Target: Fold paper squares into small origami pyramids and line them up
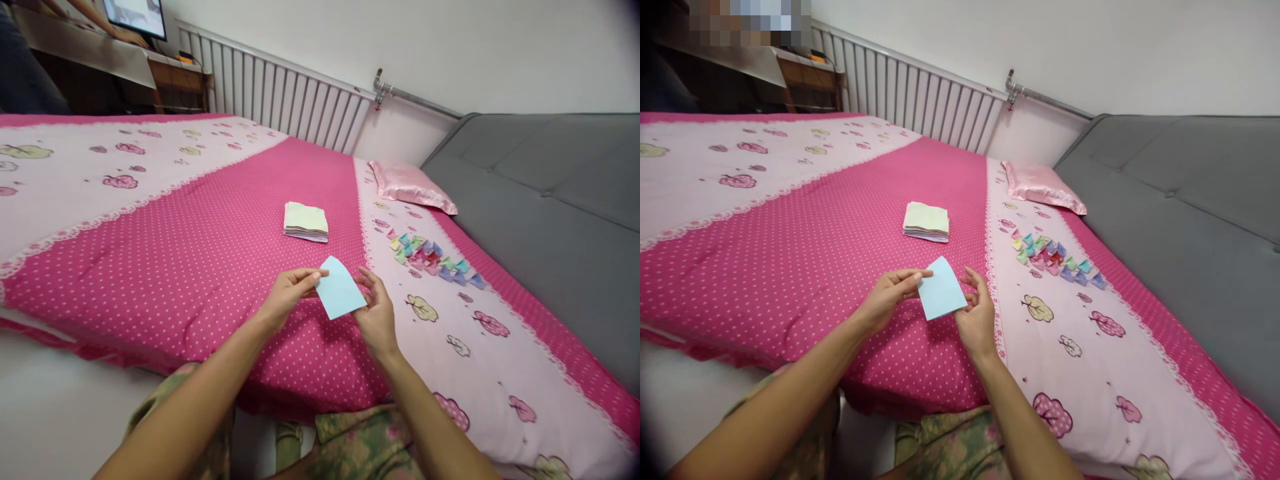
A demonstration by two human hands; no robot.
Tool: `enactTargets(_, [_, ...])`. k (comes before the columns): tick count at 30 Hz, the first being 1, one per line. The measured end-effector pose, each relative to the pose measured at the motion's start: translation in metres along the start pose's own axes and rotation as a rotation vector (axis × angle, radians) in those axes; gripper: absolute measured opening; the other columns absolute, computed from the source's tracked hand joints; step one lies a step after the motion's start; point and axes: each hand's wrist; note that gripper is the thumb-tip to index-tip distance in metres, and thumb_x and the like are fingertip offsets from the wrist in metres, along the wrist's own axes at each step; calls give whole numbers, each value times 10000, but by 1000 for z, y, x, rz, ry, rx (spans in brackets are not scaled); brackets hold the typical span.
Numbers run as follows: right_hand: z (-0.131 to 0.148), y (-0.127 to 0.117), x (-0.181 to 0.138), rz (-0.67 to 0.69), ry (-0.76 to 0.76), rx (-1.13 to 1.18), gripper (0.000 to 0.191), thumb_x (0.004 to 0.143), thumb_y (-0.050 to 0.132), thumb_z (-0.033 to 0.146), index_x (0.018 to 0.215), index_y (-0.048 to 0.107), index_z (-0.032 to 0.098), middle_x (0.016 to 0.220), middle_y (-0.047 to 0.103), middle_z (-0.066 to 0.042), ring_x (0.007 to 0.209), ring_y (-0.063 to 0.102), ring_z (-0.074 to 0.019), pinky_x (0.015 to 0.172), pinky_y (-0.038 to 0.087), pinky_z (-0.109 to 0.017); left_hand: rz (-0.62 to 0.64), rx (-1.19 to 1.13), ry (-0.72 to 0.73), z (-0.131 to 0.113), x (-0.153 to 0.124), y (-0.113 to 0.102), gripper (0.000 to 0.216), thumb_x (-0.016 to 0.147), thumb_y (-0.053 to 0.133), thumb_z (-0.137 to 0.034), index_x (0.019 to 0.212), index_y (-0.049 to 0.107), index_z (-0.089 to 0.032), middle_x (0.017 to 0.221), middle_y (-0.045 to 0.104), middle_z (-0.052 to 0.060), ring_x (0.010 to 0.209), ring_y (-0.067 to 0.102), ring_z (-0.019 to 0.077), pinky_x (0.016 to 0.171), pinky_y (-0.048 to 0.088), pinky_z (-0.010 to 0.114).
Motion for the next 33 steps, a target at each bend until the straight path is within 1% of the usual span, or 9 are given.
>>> enactTargets(4, [5, 2, -3, 58, -68, -50, 637, 696, 604, 182, 1283, 361, 232, 972, 605, -61, 784, 610, -163, 612, 489, -241, -46, -9, 64, 2, 1, 1, 305, 681, 656, -346, 927, 678, -167, 934, 693, 75, 810, 629, 169, 790, 468, 308])
enactTargets(6, [6, 2, -5, 112, -97, -46, 642, 715, 586, 173, 1305, 342, 235, 994, 618, -64, 799, 620, -172, 660, 504, -269, -57, -19, 77, 2, 2, 1, 303, 680, 659, -332, 933, 678, -166, 919, 695, 72, 804, 629, 165, 787, 473, 309])
enactTargets(10, [2, -1, -5, 173, -206, -114, 492, 736, 546, 152, 1216, 491, 244, 1176, 572, -58, 972, 591, -201, 796, 491, -305, -68, -38, 80, 2, 2, 1, 324, 672, 665, -312, 957, 671, -158, 907, 695, 75, 753, 629, 152, 751, 489, 308])
enactTargets(13, [-1, -5, -5, 220, -259, -177, 369, 752, 512, 132, 1085, 607, 261, 1099, 629, -21, 960, 605, -189, 818, 488, -304, -68, -59, 63, 2, 2, 1, 324, 661, 676, -287, 959, 671, -161, 899, 695, 69, 731, 627, 139, 751, 492, 309])
enactTargets(18, [0, -6, -4, 254, -271, -214, 355, 725, 511, 104, 999, 656, 277, 1015, 670, 2, 912, 627, -183, 794, 497, -305, -50, -71, 42, 1, 0, 2, 316, 649, 686, -252, 952, 673, -162, 880, 697, 60, 716, 626, 129, 733, 495, 286])
enactTargets(21, [0, -5, -3, 250, -253, -202, 323, 723, 518, 107, 958, 673, 267, 974, 681, -3, 900, 626, -184, 791, 489, -306, -14, -80, 40, -1, -1, 2, 442, 661, 674, -247, 1090, 605, -165, 777, 696, 43, 668, 623, 123, 711, 494, 284])
enactTargets(26, [1, -5, -3, 244, -228, -180, 250, 728, 538, 126, 885, 690, 247, 896, 680, -13, 832, 624, -176, 741, 480, -297, -1, -119, 39, -1, 0, 0, 693, 672, 664, -218, 1303, 378, -222, 642, 674, -19, 599, 615, 108, 674, 487, 265])
enactTargets(29, [2, -5, -3, 252, -216, -177, 243, 721, 536, 122, 864, 694, 239, 859, 670, -18, 788, 618, -171, 699, 473, -288, 28, -111, -33, 1, 1, -1, 576, 667, 675, -267, 1209, 504, -170, 761, 700, 38, 659, 629, 127, 701, 482, 266])
enactTargets(33, [1, -6, -2, 271, -205, -167, 277, 697, 520, 89, 851, 697, 235, 850, 658, -17, 770, 612, -164, 676, 463, -278, 66, -75, -101, 5, 2, -2, 333, 679, 659, -347, 890, 673, -90, 783, 698, 88, 666, 621, 132, 721, 476, 267])
Point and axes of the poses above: each hand's wrist, its own x-axis towards the middle knuckle, its own y-axis out of the palm, z = x × y
